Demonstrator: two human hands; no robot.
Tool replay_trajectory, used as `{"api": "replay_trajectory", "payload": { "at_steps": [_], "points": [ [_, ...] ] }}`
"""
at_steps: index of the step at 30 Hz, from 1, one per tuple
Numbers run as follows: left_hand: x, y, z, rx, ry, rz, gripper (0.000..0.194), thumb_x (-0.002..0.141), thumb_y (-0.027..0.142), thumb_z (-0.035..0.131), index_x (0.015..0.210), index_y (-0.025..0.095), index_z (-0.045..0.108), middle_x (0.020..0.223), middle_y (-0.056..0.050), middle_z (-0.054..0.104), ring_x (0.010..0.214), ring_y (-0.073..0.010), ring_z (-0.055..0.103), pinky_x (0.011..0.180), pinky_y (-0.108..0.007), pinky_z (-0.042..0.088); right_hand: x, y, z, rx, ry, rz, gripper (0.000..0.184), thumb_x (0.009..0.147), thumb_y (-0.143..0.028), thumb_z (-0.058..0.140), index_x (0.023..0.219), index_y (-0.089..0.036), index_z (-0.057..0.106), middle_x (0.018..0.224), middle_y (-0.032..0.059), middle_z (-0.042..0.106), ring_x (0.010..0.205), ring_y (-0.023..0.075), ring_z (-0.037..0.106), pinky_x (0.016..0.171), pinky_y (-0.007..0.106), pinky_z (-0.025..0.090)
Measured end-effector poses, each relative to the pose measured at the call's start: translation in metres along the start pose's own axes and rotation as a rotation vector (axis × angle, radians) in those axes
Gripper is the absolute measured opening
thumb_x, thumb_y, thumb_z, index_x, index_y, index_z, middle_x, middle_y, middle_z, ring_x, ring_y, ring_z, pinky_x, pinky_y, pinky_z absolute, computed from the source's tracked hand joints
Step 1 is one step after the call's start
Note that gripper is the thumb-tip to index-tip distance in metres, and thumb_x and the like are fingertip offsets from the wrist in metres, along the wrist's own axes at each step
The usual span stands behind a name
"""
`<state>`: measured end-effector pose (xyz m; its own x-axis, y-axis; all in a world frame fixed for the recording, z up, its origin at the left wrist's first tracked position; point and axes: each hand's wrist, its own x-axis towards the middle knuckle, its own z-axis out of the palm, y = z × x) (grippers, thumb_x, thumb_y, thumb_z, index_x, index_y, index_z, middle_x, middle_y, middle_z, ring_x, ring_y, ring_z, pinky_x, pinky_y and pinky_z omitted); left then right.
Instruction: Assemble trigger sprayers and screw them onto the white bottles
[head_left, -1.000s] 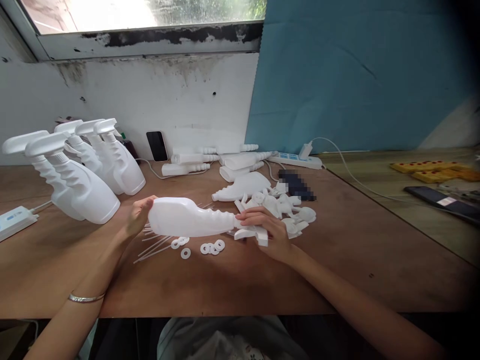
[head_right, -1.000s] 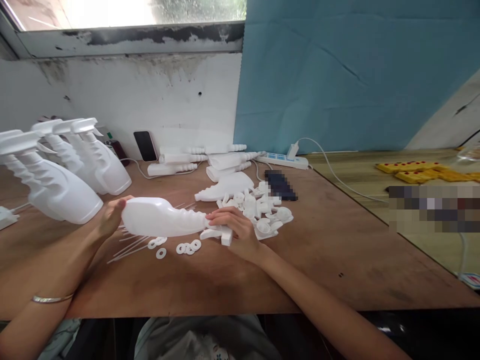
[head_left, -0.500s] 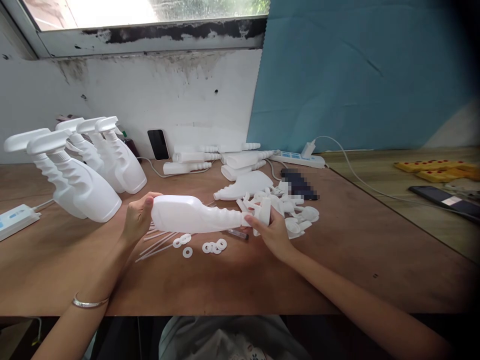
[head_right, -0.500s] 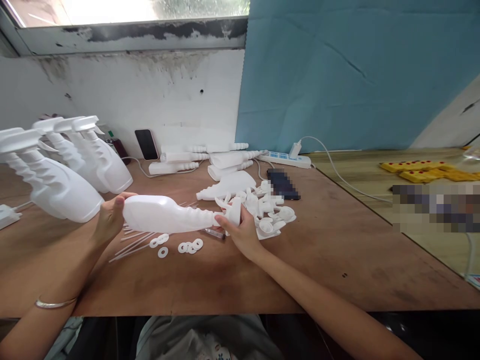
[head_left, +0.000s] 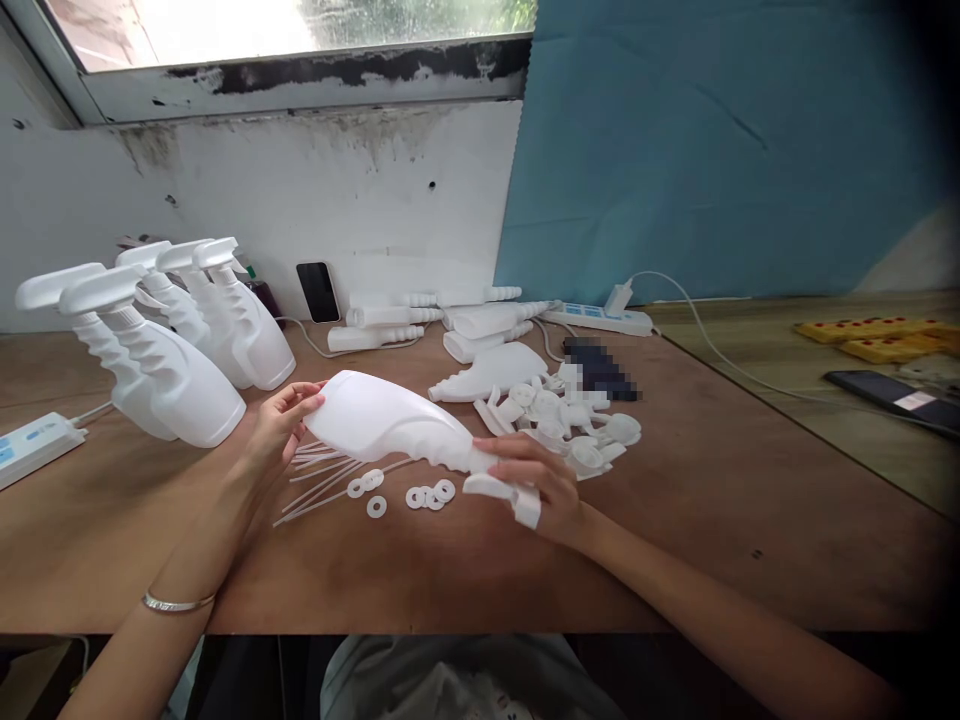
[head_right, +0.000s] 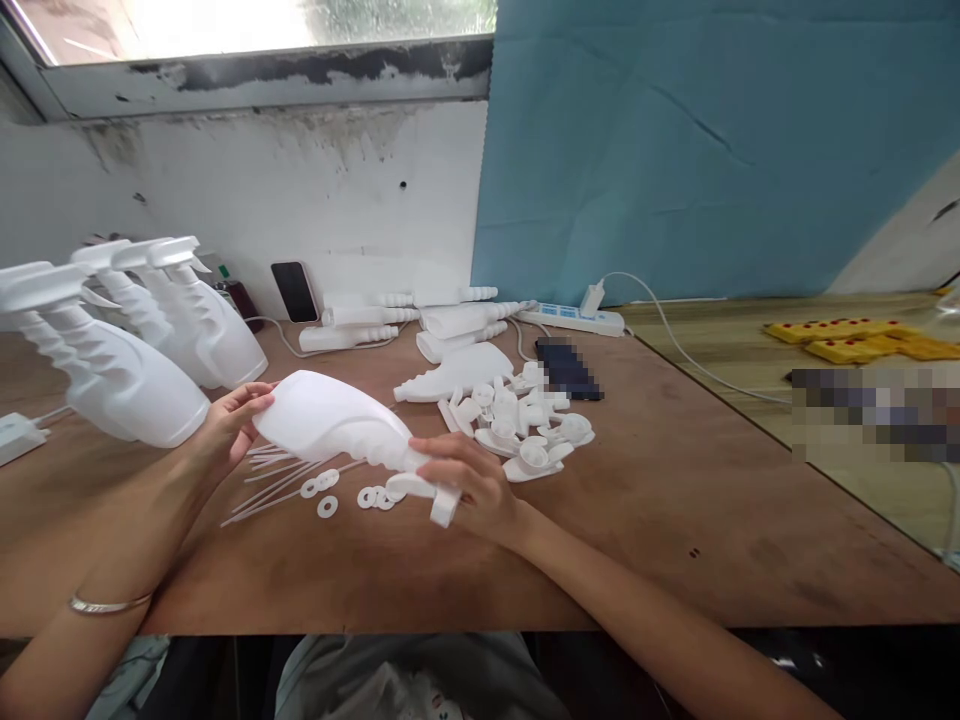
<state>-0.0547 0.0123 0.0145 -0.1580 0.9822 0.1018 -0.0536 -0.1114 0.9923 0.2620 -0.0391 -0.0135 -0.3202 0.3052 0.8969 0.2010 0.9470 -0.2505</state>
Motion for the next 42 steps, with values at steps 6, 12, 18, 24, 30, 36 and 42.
{"api": "replay_trajectory", "payload": {
  "at_steps": [6,12,18,24,30,36,42],
  "points": [
    [0.004,0.0,-0.006,-0.114,-0.136,-0.091,0.043,0.053,0.025,0.081,0.093,0.016,0.067,0.087,-0.007,0.067,0.077,-0.0181,0.061,0.065,-0.025,0.051,-0.001,-0.003,0.0,-0.124,0.013,-0.087,0.027,0.079,-0.013,0.06,0.104,-0.023,0.055,0.111,0.0122,0.059,0.094,0.0208,0.062,0.065,0.03,0.056],
    [0.005,-0.004,-0.008,-0.12,-0.148,0.016,0.039,0.046,0.009,0.083,0.074,0.018,0.057,0.086,0.002,0.062,0.07,-0.008,0.057,0.063,-0.017,0.048,0.0,-0.001,0.0,-0.072,0.121,0.243,0.035,0.074,-0.016,0.068,0.103,-0.026,0.051,0.096,0.0056,0.067,0.09,0.0212,0.065,0.074,0.035,0.055],
    [-0.001,0.004,-0.005,-0.162,-0.235,-0.06,0.027,0.067,0.03,0.071,0.086,0.018,0.055,0.069,0.003,0.054,0.045,-0.0049,0.044,0.04,-0.017,0.038,-0.001,0.0,-0.001,-0.06,0.054,0.166,0.024,0.078,-0.016,0.063,0.098,-0.026,0.054,0.102,0.0078,0.066,0.089,0.0215,0.066,0.071,0.035,0.056],
    [0.0,0.006,-0.003,-0.117,-0.253,-0.162,0.044,0.073,0.052,0.057,0.097,0.015,0.058,0.077,-0.005,0.061,0.055,-0.0143,0.057,0.052,-0.027,0.051,-0.001,0.002,-0.001,-0.057,-0.074,-0.1,0.027,0.078,-0.009,0.059,0.1,-0.025,0.058,0.107,0.0094,0.064,0.099,0.0241,0.062,0.073,0.038,0.057],
    [-0.002,0.004,0.001,0.032,-0.229,-0.15,0.041,0.073,0.055,0.056,0.091,0.019,0.054,0.082,-0.003,0.061,0.064,-0.0175,0.061,0.057,-0.03,0.053,-0.005,0.004,0.001,-0.113,-0.094,-0.19,0.025,0.076,-0.012,0.065,0.097,-0.021,0.058,0.108,0.0126,0.063,0.1,0.0242,0.062,0.074,0.037,0.057],
    [-0.003,0.005,-0.003,0.008,-0.265,-0.163,0.025,0.07,0.031,0.06,0.09,0.022,0.047,0.076,0.002,0.054,0.06,-0.0126,0.053,0.05,-0.023,0.049,-0.014,0.009,0.002,-0.149,-0.089,-0.119,0.024,0.076,-0.015,0.066,0.096,-0.025,0.057,0.109,0.0101,0.064,0.092,0.0218,0.065,0.069,0.034,0.057],
    [-0.004,0.006,-0.006,-0.083,-0.343,-0.107,0.03,0.062,0.019,0.061,0.088,0.023,0.049,0.085,0.0,0.055,0.069,-0.0148,0.054,0.059,-0.024,0.048,-0.012,0.007,0.001,-0.13,-0.061,-0.038,0.021,0.078,-0.017,0.064,0.096,-0.026,0.056,0.11,0.0102,0.064,0.092,0.0226,0.065,0.069,0.034,0.056]
  ]
}}
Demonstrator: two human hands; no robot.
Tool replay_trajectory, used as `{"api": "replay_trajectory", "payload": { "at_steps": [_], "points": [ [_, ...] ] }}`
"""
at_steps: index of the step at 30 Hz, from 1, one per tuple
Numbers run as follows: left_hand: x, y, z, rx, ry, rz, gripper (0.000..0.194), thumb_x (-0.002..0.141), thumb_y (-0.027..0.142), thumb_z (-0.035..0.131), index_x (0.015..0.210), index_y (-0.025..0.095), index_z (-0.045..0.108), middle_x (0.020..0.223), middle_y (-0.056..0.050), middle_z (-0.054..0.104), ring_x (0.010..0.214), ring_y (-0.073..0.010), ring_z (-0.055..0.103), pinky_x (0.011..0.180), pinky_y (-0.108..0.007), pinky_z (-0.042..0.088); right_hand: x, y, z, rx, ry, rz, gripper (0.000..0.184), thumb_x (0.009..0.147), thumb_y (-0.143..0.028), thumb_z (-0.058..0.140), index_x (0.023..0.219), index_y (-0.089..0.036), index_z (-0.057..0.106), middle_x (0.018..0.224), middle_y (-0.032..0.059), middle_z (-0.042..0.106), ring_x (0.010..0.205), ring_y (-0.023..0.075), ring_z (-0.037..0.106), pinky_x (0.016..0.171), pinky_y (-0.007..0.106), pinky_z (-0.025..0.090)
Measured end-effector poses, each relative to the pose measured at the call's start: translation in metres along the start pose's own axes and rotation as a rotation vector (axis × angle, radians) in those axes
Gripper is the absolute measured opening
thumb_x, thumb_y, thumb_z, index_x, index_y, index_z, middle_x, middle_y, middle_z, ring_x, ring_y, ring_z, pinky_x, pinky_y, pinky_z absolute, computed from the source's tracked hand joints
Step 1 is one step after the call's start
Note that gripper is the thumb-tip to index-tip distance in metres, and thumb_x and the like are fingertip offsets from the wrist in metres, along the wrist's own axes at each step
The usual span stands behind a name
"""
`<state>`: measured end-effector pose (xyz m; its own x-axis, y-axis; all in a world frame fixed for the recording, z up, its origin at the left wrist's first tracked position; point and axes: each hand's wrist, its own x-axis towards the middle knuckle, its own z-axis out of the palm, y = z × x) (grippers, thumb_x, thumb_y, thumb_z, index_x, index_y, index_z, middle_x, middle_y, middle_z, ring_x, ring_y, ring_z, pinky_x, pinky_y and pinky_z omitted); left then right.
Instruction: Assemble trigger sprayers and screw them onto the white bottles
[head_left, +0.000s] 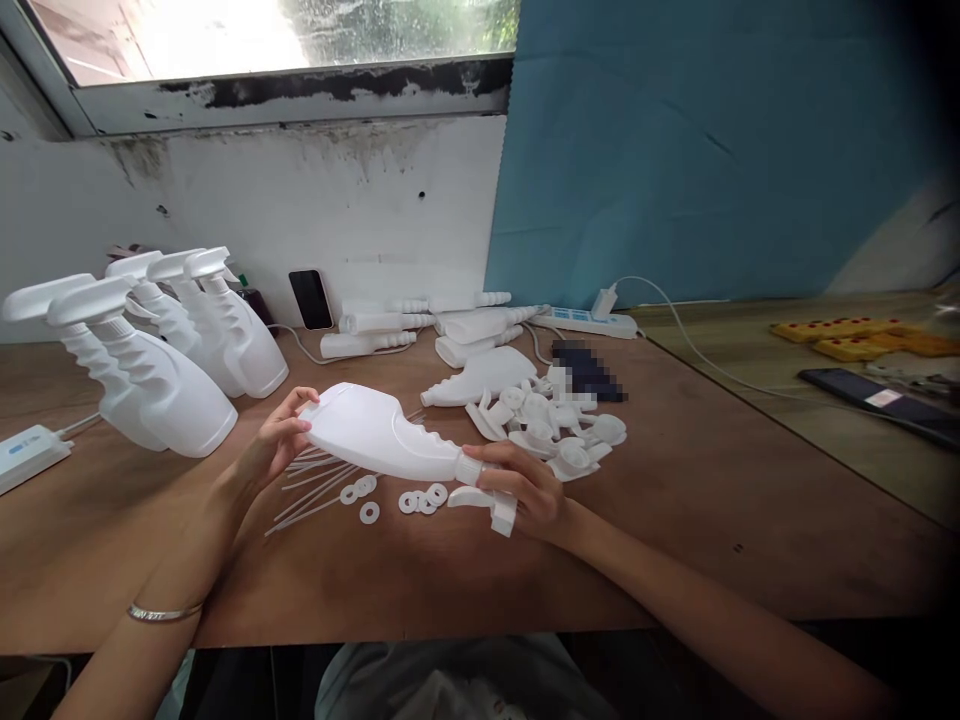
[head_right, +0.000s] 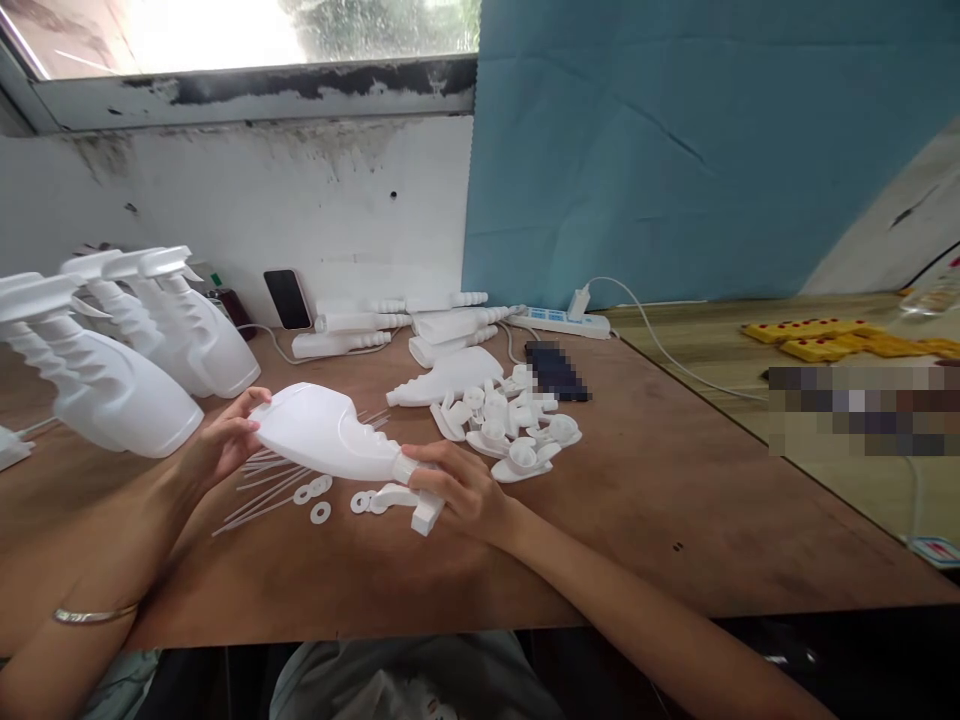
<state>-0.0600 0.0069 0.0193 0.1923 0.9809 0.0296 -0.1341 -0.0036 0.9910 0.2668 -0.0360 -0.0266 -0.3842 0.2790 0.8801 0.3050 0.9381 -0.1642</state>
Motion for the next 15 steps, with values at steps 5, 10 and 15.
{"api": "replay_trajectory", "payload": {
  "at_steps": [5,10,15],
  "points": [
    [0.002,-0.004,-0.004,-0.054,0.004,-0.008,0.049,0.059,0.021,0.066,0.106,0.024,0.053,0.104,-0.005,0.058,0.085,-0.0204,0.058,0.064,-0.025,0.05,0.004,-0.005,-0.003,0.048,-0.003,0.134,0.017,0.08,-0.018,0.061,0.094,-0.025,0.055,0.108,0.008,0.065,0.093,0.021,0.065,0.071,0.033,0.056],
    [0.002,-0.006,-0.004,-0.069,0.021,0.053,0.056,0.058,0.02,0.071,0.111,0.024,0.053,0.111,-0.007,0.058,0.093,-0.0243,0.059,0.069,-0.027,0.051,0.014,-0.015,-0.007,0.139,0.064,0.482,0.019,0.077,-0.022,0.065,0.093,-0.024,0.055,0.102,0.005,0.068,0.092,0.0213,0.065,0.072,0.032,0.054],
    [0.0,-0.007,-0.003,-0.023,0.017,0.115,0.06,0.057,0.02,0.072,0.113,0.027,0.052,0.12,-0.006,0.054,0.099,-0.0257,0.057,0.068,-0.026,0.051,0.018,-0.018,-0.007,0.171,0.118,0.773,0.028,0.069,-0.034,0.072,0.092,-0.023,0.061,0.085,0.0008,0.069,0.072,0.0186,0.063,0.059,0.028,0.051]
  ]
}}
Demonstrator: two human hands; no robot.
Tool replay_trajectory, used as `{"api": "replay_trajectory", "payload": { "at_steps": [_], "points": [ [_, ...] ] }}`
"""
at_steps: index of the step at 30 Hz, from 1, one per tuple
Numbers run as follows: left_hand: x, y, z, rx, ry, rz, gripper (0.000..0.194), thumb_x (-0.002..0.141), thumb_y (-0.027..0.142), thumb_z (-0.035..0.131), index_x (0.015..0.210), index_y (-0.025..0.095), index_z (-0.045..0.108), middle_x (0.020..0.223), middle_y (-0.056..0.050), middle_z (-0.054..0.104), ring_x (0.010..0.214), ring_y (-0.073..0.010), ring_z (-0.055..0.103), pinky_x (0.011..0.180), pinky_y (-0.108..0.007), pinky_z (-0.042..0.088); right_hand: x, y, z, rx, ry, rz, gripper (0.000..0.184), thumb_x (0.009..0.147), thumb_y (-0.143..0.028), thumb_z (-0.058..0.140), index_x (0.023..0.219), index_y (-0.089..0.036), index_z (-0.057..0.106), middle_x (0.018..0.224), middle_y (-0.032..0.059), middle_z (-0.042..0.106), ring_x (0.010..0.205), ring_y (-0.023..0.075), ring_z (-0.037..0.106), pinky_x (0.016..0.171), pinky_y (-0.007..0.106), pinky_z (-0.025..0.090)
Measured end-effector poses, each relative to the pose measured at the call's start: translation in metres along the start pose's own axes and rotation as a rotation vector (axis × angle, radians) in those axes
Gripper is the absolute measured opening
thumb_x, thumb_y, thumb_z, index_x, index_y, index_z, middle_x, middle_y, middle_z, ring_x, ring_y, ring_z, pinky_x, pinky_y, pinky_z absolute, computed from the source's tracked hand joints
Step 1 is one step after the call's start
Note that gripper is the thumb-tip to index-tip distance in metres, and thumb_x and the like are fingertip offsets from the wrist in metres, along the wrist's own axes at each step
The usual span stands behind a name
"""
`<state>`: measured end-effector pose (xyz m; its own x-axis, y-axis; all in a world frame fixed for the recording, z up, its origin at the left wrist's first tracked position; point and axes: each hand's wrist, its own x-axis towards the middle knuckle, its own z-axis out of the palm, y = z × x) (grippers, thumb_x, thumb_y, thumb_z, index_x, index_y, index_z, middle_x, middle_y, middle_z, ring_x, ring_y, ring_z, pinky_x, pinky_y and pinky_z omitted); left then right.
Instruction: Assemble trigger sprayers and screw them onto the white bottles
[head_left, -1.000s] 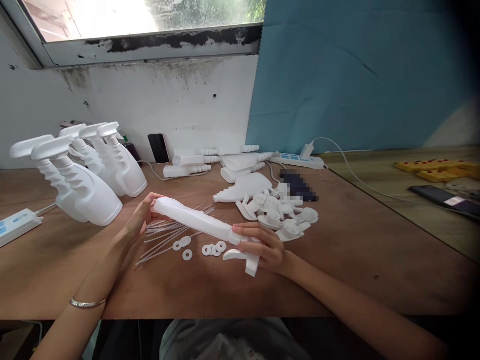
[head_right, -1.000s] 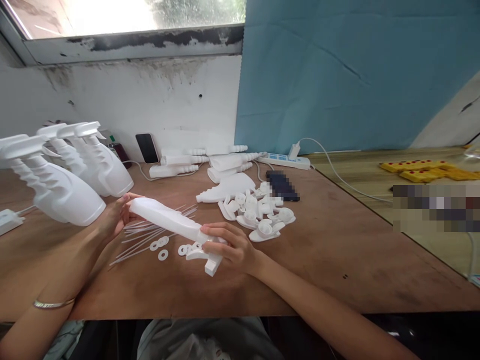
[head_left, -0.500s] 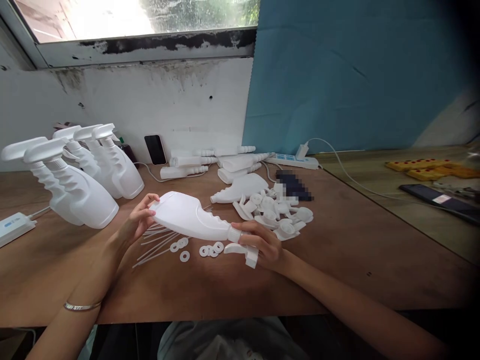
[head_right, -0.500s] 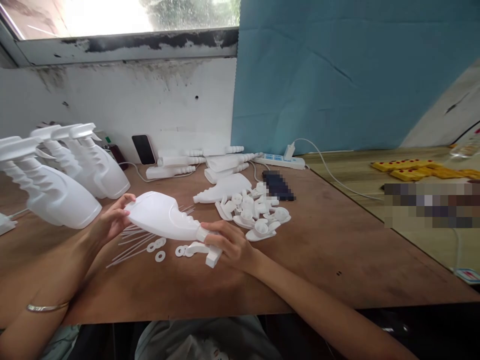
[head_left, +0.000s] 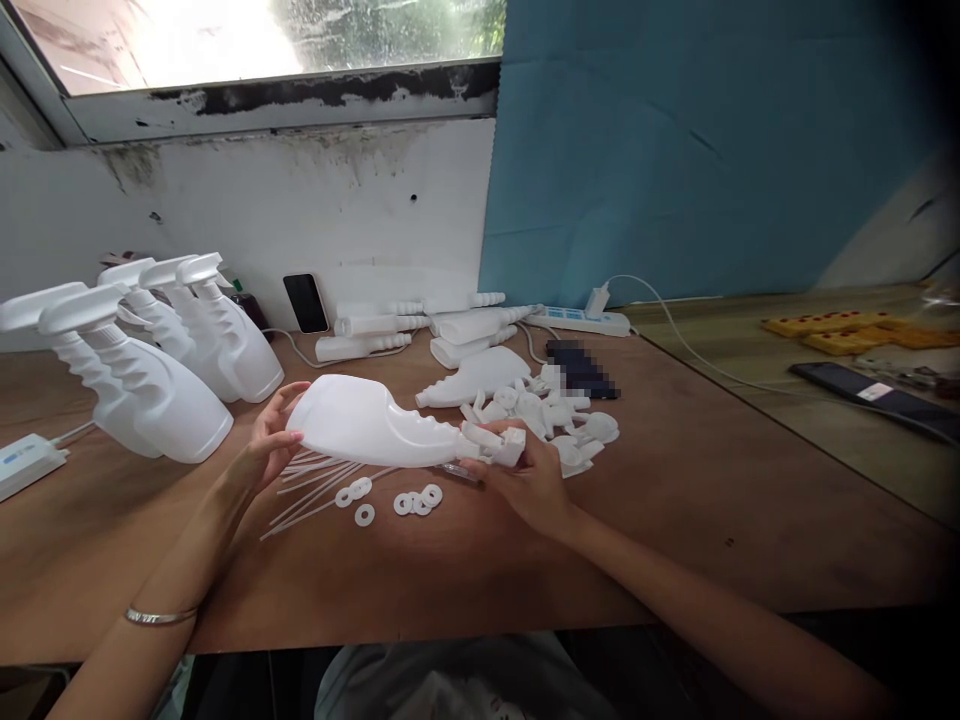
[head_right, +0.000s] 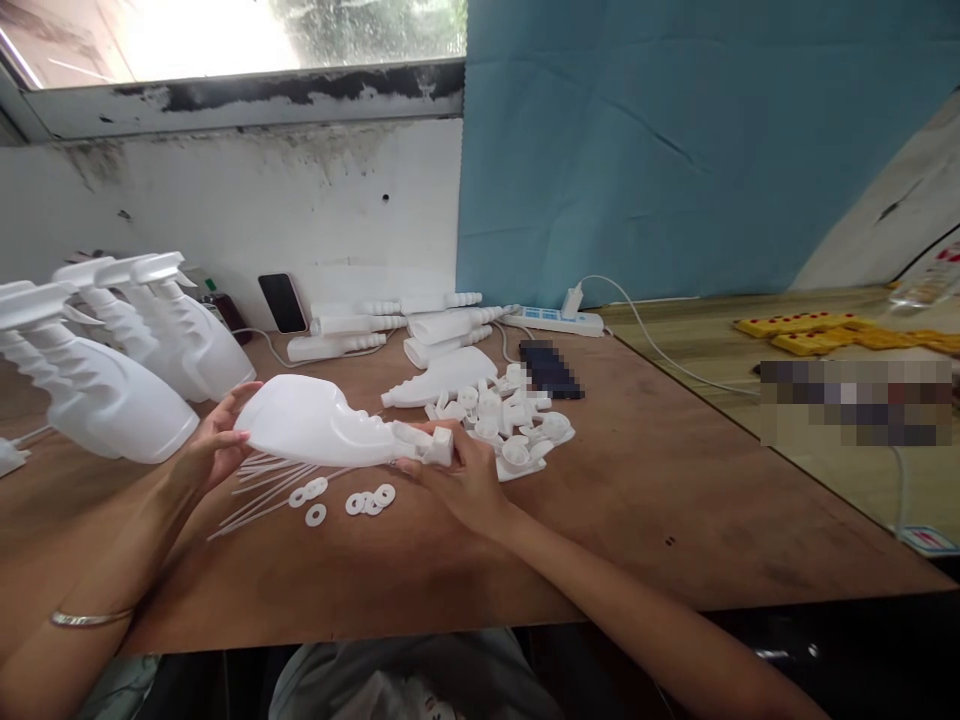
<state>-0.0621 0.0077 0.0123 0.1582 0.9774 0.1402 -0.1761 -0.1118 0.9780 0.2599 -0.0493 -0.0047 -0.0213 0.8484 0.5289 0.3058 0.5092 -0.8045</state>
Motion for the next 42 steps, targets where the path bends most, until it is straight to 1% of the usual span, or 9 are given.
{"api": "replay_trajectory", "payload": {
  "at_steps": [9,15,17,23,26,29,34,39,42],
  "points": [
    [-0.004,0.011,0.012,0.102,-0.002,0.167,0.08,0.051,0.019,0.075,0.124,0.029,0.046,0.135,-0.007,0.043,0.118,-0.0303,0.045,0.085,-0.032,0.05,0.011,0.001,0.009,0.392,0.048,0.397,0.041,0.062,-0.042,0.075,0.091,-0.017,0.059,0.084,0.0023,0.066,0.077,0.0204,0.063,0.064,0.031,0.055],
    [-0.006,0.007,-0.003,0.386,0.025,0.146,0.078,0.051,0.024,0.08,0.121,0.024,0.047,0.111,-0.007,0.058,0.093,-0.0259,0.059,0.07,-0.03,0.053,0.011,-0.002,0.011,0.703,-0.056,0.597,0.034,0.073,-0.046,0.067,0.088,-0.017,0.06,0.087,0.0051,0.068,0.071,0.021,0.068,0.061,0.034,0.06],
    [-0.006,0.005,-0.003,0.656,0.089,0.294,0.062,0.057,0.028,0.078,0.112,0.022,0.051,0.103,-0.007,0.061,0.092,-0.0256,0.06,0.076,-0.035,0.051,0.011,-0.001,0.011,0.739,-0.081,0.665,0.032,0.076,-0.047,0.064,0.086,-0.017,0.061,0.081,0.0051,0.069,0.066,0.0203,0.068,0.06,0.034,0.06],
    [-0.01,0.012,-0.004,0.971,0.246,1.177,0.016,0.082,0.033,0.057,0.089,0.022,0.047,0.105,-0.006,0.062,0.104,-0.0257,0.059,0.089,-0.044,0.043,0.015,-0.003,0.006,0.883,-0.183,0.779,0.032,0.083,-0.044,0.057,0.084,-0.013,0.063,0.078,0.0075,0.07,0.065,0.0182,0.069,0.063,0.03,0.06],
    [-0.01,0.015,-0.016,1.241,0.332,1.257,0.01,0.087,0.03,0.048,0.086,0.021,0.044,0.104,-0.005,0.064,0.101,-0.0225,0.061,0.085,-0.043,0.045,0.016,-0.007,0.004,0.883,-0.182,0.804,0.032,0.083,-0.043,0.058,0.084,-0.011,0.062,0.078,0.0079,0.069,0.065,0.0174,0.069,0.064,0.028,0.06],
    [-0.014,0.016,-0.019,1.603,0.1,1.09,0.027,0.082,0.032,0.055,0.103,0.02,0.044,0.117,-0.008,0.06,0.108,-0.0223,0.057,0.092,-0.043,0.041,0.014,-0.01,0.004,0.801,-0.108,0.774,0.033,0.078,-0.044,0.064,0.087,-0.012,0.062,0.076,0.006,0.069,0.065,0.0183,0.068,0.061,0.029,0.059],
    [-0.034,0.017,0.028,1.779,-0.076,0.946,0.057,0.079,0.044,0.055,0.125,0.013,0.042,0.13,-0.018,0.049,0.12,-0.0313,0.045,0.102,-0.05,0.026,0.004,-0.012,0.01,0.606,-0.116,0.581,0.041,0.072,-0.05,0.067,0.094,-0.015,0.063,0.081,0.0042,0.068,0.068,0.019,0.066,0.06,0.028,0.055],
    [-0.043,0.012,0.105,1.839,-0.106,1.014,0.052,0.084,0.009,0.038,0.136,0.012,0.034,0.14,-0.009,0.04,0.127,-0.0277,0.038,0.105,-0.048,0.024,-0.01,-0.011,0.012,0.418,-0.303,0.373,0.038,0.079,-0.048,0.06,0.096,-0.015,0.064,0.084,0.0044,0.066,0.072,0.0176,0.061,0.062,0.027,0.05],
    [-0.034,0.007,0.127,1.875,-0.081,1.131,0.049,0.085,0.005,0.037,0.133,0.016,0.041,0.141,-0.003,0.039,0.121,-0.0255,0.044,0.101,-0.044,0.029,-0.012,-0.011,0.009,0.375,-0.355,0.321,0.038,0.081,-0.049,0.056,0.096,-0.014,0.063,0.087,0.0056,0.065,0.078,0.0205,0.06,0.069,0.031,0.051]
  ]
}}
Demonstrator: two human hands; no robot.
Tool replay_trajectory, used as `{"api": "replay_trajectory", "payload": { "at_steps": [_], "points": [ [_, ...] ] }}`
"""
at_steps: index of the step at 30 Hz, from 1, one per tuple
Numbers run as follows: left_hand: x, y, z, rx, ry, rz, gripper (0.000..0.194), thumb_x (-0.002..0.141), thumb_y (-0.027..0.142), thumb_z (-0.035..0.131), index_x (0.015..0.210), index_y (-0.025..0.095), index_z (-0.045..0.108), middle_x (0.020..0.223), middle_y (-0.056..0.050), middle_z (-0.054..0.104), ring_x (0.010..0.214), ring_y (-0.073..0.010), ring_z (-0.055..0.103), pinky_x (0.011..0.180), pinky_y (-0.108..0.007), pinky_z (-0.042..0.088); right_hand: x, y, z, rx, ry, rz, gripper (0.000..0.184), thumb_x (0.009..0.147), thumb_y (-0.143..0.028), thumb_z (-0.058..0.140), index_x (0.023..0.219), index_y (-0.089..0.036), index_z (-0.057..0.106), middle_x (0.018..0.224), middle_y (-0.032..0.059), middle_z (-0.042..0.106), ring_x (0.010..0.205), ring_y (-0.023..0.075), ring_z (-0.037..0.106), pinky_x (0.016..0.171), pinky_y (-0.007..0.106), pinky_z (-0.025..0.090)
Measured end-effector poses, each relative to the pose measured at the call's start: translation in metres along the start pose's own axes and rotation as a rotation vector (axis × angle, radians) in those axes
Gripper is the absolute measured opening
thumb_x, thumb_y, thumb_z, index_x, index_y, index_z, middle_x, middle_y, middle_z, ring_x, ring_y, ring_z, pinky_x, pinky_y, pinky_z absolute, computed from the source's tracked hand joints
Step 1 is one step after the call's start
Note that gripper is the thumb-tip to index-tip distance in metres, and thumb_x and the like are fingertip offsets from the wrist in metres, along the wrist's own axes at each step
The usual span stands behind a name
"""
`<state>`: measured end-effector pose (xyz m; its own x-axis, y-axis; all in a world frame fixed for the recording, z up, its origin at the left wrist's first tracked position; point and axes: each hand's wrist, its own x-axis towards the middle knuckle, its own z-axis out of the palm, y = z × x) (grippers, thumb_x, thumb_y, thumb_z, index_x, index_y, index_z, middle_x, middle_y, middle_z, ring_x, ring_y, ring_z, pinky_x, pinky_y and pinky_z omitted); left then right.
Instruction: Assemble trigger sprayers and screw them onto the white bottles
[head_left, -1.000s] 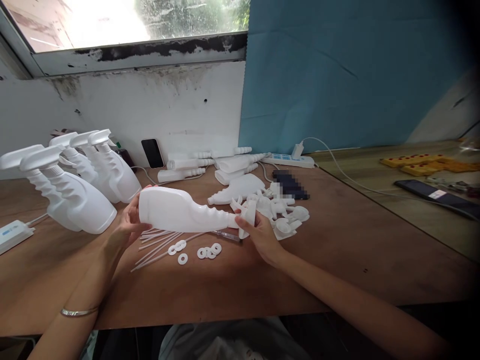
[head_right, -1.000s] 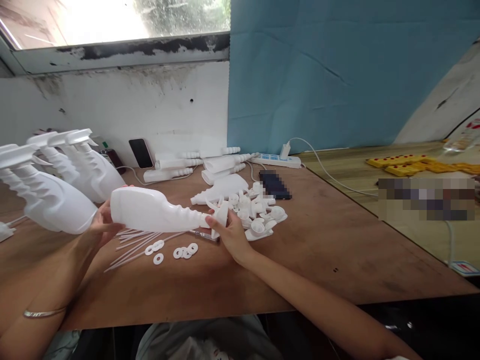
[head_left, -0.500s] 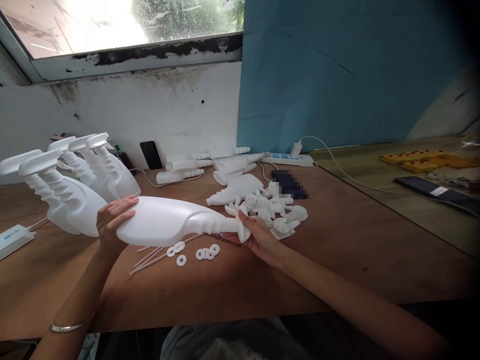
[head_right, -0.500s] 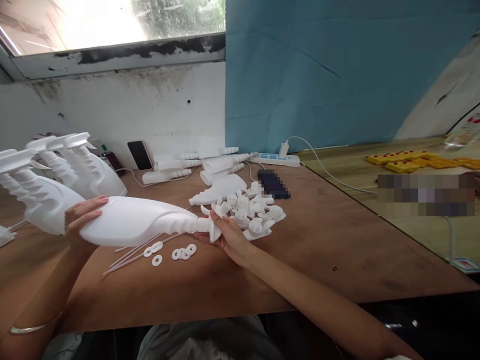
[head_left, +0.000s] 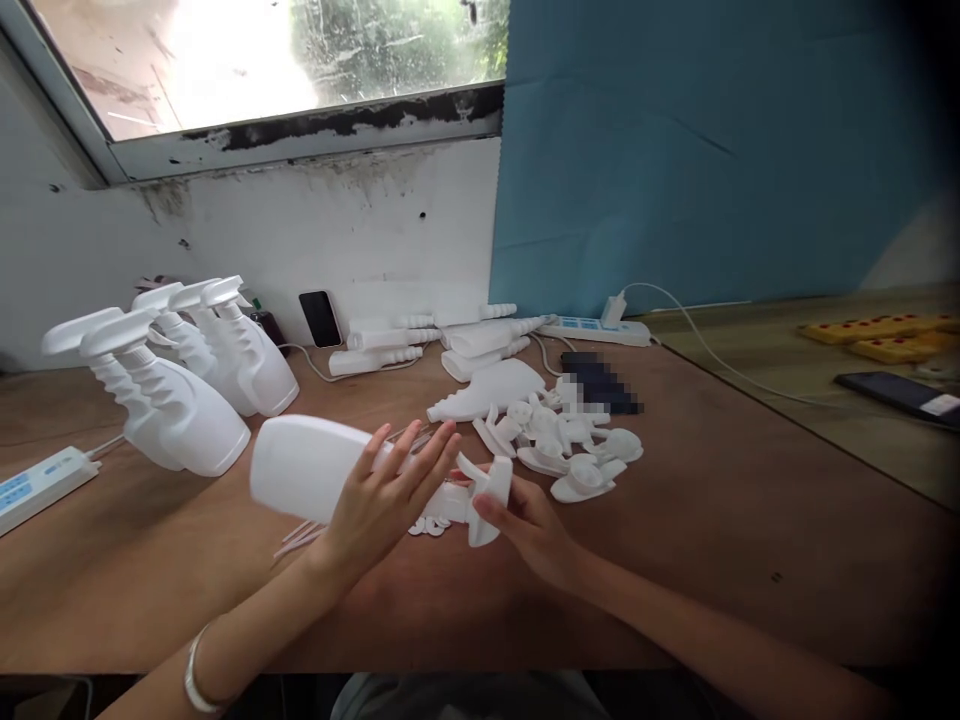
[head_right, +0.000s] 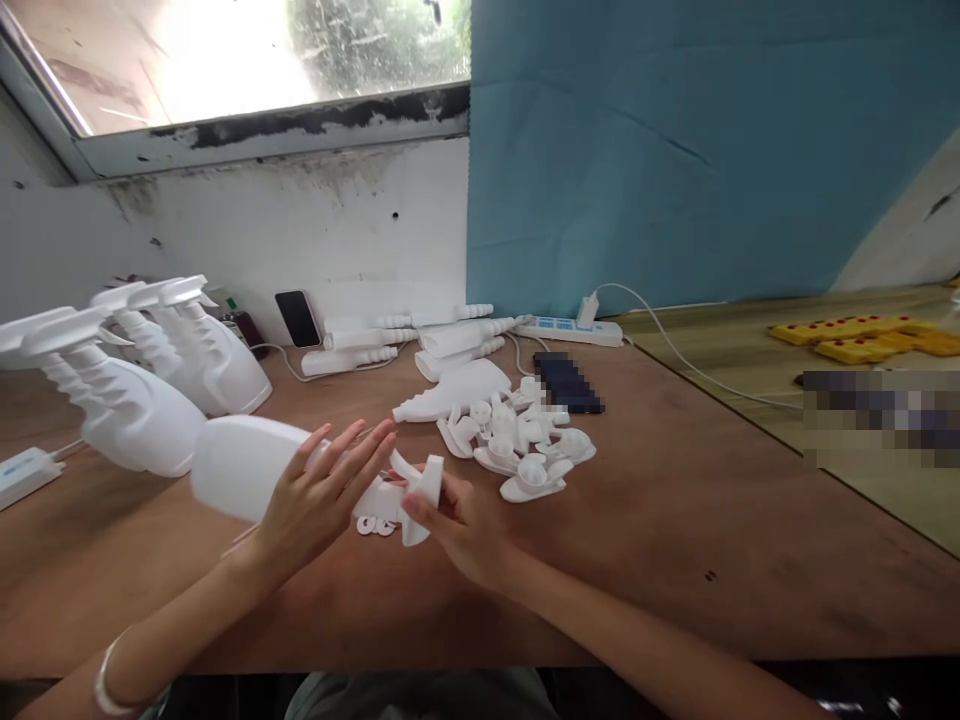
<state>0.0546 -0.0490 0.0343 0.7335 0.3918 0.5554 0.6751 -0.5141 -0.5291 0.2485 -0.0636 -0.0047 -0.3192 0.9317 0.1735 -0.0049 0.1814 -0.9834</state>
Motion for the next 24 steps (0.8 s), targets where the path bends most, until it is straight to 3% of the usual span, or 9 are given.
{"api": "replay_trajectory", "payload": {
  "at_steps": [2,6,11,14,18,24],
  "points": [
    [0.005,0.0,0.006,0.003,0.051,-0.01,0.046,0.087,0.008,0.04,0.132,0.018,0.042,0.138,-0.004,0.043,0.112,-0.0241,0.051,0.097,-0.042,0.033,0.0,-0.002,-0.002,0.006,-0.001,-0.024,0.038,0.082,-0.048,0.055,0.101,-0.016,0.062,0.092,0.0062,0.065,0.085,0.0228,0.06,0.074,0.033,0.051],
    [0.004,-0.002,0.012,-0.052,0.044,-0.023,0.046,0.086,0.014,0.045,0.13,0.024,0.042,0.126,-0.007,0.056,0.093,-0.0207,0.059,0.089,-0.042,0.038,0.003,-0.001,-0.004,0.056,-0.025,-0.056,0.037,0.083,-0.045,0.055,0.111,-0.02,0.058,0.1,0.0053,0.066,0.091,0.0229,0.061,0.073,0.03,0.051],
    [-0.004,-0.021,0.02,-0.232,0.137,-0.105,0.037,0.082,0.023,0.05,0.118,0.015,0.048,0.1,-0.011,0.065,0.085,-0.0227,0.062,0.081,-0.04,0.042,0.002,0.002,-0.001,0.121,-0.152,-0.063,0.037,0.088,-0.045,0.048,0.117,-0.022,0.053,0.111,0.0079,0.063,0.099,0.0224,0.061,0.082,0.034,0.051],
    [-0.011,-0.052,0.03,-0.349,0.268,-0.324,0.032,0.078,0.026,0.054,0.108,0.015,0.048,0.095,-0.01,0.067,0.084,-0.0226,0.063,0.075,-0.034,0.046,0.002,0.003,0.0,0.156,-0.212,-0.05,0.038,0.091,-0.043,0.044,0.123,-0.023,0.045,0.112,0.0096,0.064,0.106,0.0225,0.059,0.088,0.039,0.049],
    [-0.022,-0.102,0.035,-0.367,0.316,-0.845,0.032,0.074,0.029,0.062,0.101,0.018,0.049,0.088,-0.005,0.069,0.076,-0.021,0.066,0.068,-0.031,0.049,0.004,0.005,0.0,0.155,-0.202,-0.048,0.036,0.092,-0.042,0.042,0.122,-0.022,0.044,0.106,0.011,0.066,0.101,0.0225,0.062,0.083,0.04,0.051],
    [-0.04,-0.161,0.031,-0.355,0.284,-1.043,0.014,0.072,0.021,0.059,0.086,0.017,0.059,0.081,-0.002,0.069,0.082,-0.0194,0.065,0.079,-0.031,0.048,0.001,0.008,0.0,0.097,-0.3,-0.03,0.036,0.091,-0.041,0.044,0.12,-0.02,0.041,0.1,0.0106,0.067,0.095,0.0206,0.063,0.077,0.035,0.051]
  ]
}}
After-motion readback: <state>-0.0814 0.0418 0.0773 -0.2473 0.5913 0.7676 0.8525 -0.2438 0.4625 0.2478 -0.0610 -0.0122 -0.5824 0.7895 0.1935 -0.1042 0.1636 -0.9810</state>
